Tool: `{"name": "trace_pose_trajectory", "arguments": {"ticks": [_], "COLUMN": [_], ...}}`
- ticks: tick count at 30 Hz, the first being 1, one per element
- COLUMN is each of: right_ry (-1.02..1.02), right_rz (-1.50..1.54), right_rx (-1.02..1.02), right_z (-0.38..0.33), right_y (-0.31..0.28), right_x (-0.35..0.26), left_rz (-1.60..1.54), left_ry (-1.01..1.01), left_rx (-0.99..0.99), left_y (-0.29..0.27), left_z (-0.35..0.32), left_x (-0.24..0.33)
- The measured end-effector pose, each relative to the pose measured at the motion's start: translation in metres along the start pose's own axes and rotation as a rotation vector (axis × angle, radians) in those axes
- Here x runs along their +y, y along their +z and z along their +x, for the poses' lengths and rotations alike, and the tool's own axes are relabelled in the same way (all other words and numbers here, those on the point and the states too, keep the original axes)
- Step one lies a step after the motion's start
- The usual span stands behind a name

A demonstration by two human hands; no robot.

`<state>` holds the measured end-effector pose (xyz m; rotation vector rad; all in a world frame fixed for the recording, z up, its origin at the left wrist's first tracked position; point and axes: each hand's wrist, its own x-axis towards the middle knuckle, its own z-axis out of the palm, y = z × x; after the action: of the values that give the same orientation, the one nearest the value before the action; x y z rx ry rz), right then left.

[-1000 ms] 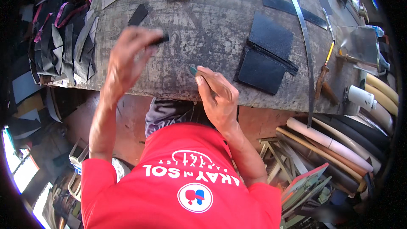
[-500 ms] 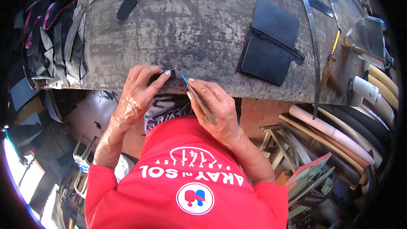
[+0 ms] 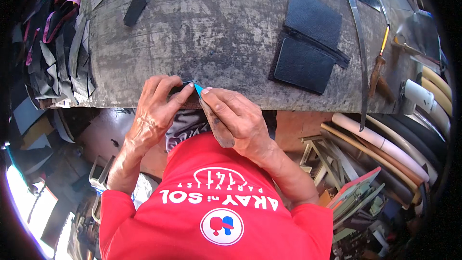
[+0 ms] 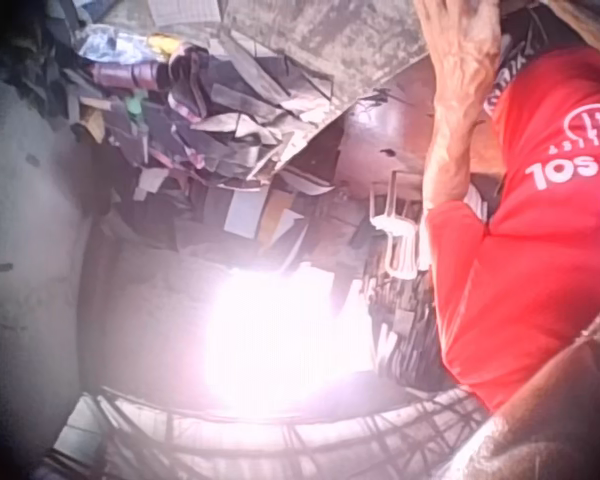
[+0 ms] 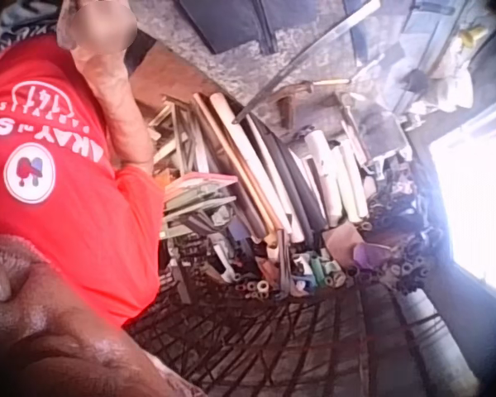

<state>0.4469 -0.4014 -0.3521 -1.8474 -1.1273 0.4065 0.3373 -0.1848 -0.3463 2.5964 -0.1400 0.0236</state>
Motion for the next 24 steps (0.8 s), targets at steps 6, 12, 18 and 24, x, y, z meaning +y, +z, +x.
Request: {"name": "trace_pose_trajectory", "arguments": {"ticks": [6,12,18,24], "right_ry": [0.016,0.045,0.039,0.052], "right_rz": [0.032,0.02,0.047,0.049], "right_rx": [-0.024,-0.075,-0.114,-0.173], "right_z": [0.0,0.004,0.008,0.016], "right_y": [-0.003,-0.008,-0.014,-0.02], "right_x": [0.001,-0.003,0.0,-0.002], "left_rz": [-0.002,-0.009,0.031,-0.019], "left_ry": [-0.001,-0.009,0.015,0.002], "left_rx": [-0.013,-0.024,-0.078,-0.113], "left_y": [-0.002,-0.002,-0.008,-0.011], "left_z": [0.001,0.001,0.004,0.006], "left_x": [0.0,0.0,-0.001,-0.003]}}
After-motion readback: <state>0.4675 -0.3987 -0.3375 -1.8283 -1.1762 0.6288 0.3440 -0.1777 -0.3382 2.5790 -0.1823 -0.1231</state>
